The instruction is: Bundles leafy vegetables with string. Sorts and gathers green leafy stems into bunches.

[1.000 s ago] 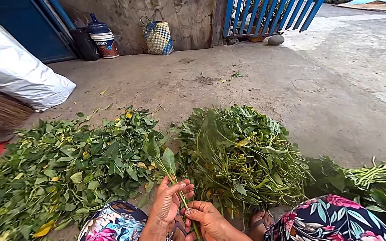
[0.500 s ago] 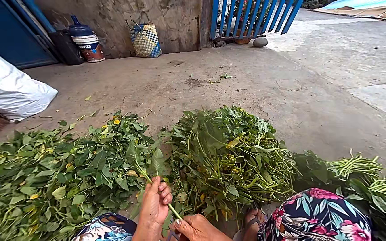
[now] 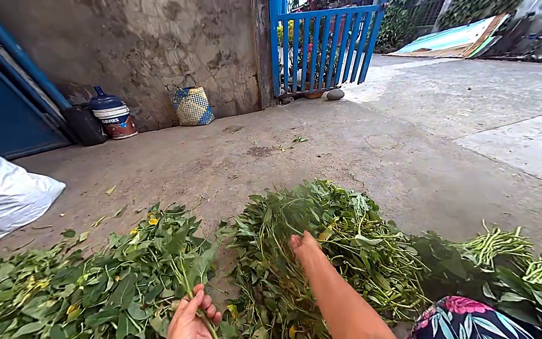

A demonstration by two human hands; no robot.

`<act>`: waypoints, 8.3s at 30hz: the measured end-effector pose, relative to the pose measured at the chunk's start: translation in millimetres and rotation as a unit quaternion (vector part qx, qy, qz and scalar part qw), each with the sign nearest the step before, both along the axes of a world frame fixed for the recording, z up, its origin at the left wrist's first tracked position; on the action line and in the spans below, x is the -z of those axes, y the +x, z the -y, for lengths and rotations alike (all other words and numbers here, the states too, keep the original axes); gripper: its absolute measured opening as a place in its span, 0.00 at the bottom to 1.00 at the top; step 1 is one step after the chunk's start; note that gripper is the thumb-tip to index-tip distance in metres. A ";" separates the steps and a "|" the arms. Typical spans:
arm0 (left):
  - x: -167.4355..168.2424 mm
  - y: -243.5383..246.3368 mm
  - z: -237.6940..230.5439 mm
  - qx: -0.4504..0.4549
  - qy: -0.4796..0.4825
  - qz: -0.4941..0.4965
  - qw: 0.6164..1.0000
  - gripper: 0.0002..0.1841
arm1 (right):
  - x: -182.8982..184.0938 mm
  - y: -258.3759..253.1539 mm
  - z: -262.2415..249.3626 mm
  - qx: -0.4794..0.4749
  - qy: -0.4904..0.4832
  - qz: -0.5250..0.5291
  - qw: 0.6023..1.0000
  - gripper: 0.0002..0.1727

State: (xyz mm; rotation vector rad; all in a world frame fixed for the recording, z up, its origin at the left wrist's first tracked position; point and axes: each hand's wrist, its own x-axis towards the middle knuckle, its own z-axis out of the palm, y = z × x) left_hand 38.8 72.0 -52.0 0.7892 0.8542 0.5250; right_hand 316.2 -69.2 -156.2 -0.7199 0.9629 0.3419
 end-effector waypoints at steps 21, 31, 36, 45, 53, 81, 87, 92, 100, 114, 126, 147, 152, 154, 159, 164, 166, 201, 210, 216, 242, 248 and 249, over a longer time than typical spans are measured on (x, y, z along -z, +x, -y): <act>16.5 3.6 36.7 0.015 -0.037 -0.014 0.999 0.10 | -29.4 -233.2 48.3 -0.324 -0.482 0.612 0.537 0.12; 26.0 0.2 39.4 0.075 -0.005 -0.045 0.996 0.12 | -31.2 -248.3 45.2 -0.439 -0.510 0.606 0.424 0.13; 30.3 1.4 40.0 0.099 0.019 -0.042 0.994 0.12 | -35.3 -241.5 43.7 -0.472 -0.510 0.589 0.413 0.14; 31.3 5.7 33.3 0.139 0.074 -0.067 0.985 0.07 | -48.9 -214.2 32.4 -0.565 -0.443 0.550 0.427 0.29; 23.6 3.2 12.2 0.002 0.008 -0.027 1.000 0.08 | -2.8 -64.3 -2.2 -0.632 -0.524 0.282 0.497 0.36; 27.0 8.2 12.5 -0.038 -0.035 -0.026 0.998 0.05 | -50.8 -183.1 60.1 -0.590 -0.018 0.383 0.711 0.18; 29.1 7.1 11.0 -0.080 -0.031 -0.009 0.996 0.05 | -70.3 -169.3 50.3 -0.542 -0.007 0.324 0.776 0.15; 22.6 7.7 10.0 -0.086 -0.018 0.001 0.996 0.05 | -61.6 -185.3 47.2 -0.447 -0.113 0.397 0.793 0.20; 20.2 3.7 14.9 -0.031 -0.015 0.017 0.999 0.05 | -15.6 -220.6 46.6 -0.413 -0.277 0.597 0.629 0.16; 23.1 -1.9 23.8 0.069 0.077 0.023 0.994 0.09 | -16.8 -237.8 43.6 -0.487 -0.411 0.593 0.493 0.19; 18.4 -4.2 14.3 0.035 -0.033 -0.001 0.999 0.10 | -30.5 -239.3 7.1 -0.306 -0.400 0.651 0.567 0.10; -53.3 -35.3 32.6 0.016 0.114 -0.022 0.993 0.10 | -88.4 -263.3 31.8 -0.449 -0.425 0.668 0.414 0.15; -48.3 -33.0 18.7 -0.017 0.120 -0.045 0.992 0.08 | -59.8 -279.3 12.5 -0.353 -0.472 0.679 0.438 0.21; -41.8 -32.1 9.6 -0.035 0.118 -0.055 0.991 0.09 | -53.2 -275.4 11.6 -0.415 -0.457 0.647 0.447 0.31; -29.7 -39.6 -24.9 -0.090 0.129 -0.076 0.985 0.10 | -10.5 -193.8 -0.4 -0.688 -0.273 0.407 0.535 0.42; -29.9 -39.4 -30.4 -0.098 0.098 -0.074 0.988 0.08 | 68.8 -117.2 -62.1 -0.730 -0.386 0.229 0.515 0.27; -29.3 -40.6 -28.0 -0.083 0.087 -0.084 0.989 0.08 | 94.9 -104.5 -86.0 -0.729 -0.383 0.183 0.538 0.28; 27.1 -29.2 43.3 0.042 0.035 -0.055 0.997 0.07 | -44.8 -234.2 25.5 -0.616 0.055 0.352 0.703 0.14; 38.0 -32.6 36.4 0.088 0.016 -0.038 0.995 0.04 | -44.4 -234.1 23.5 -0.650 0.038 0.309 0.693 0.15; 32.8 -32.3 27.6 -0.069 0.008 -0.060 0.996 0.06 | -37.7 -231.7 27.5 -0.737 -0.183 0.442 0.477 0.22; -0.7 -64.0 7.4 -0.352 0.183 -0.034 0.918 0.02 | 96.3 -252.6 100.7 -0.897 -0.381 0.124 0.189 0.30; 3.3 -64.2 13.9 -0.337 0.129 -0.043 0.932 0.05 | 30.4 -254.6 64.1 -0.597 -0.482 0.454 0.452 0.14; 3.5 -64.4 14.3 -0.330 0.130 -0.043 0.934 0.05 | 26.5 -255.0 58.1 -0.463 -0.501 0.560 0.470 0.14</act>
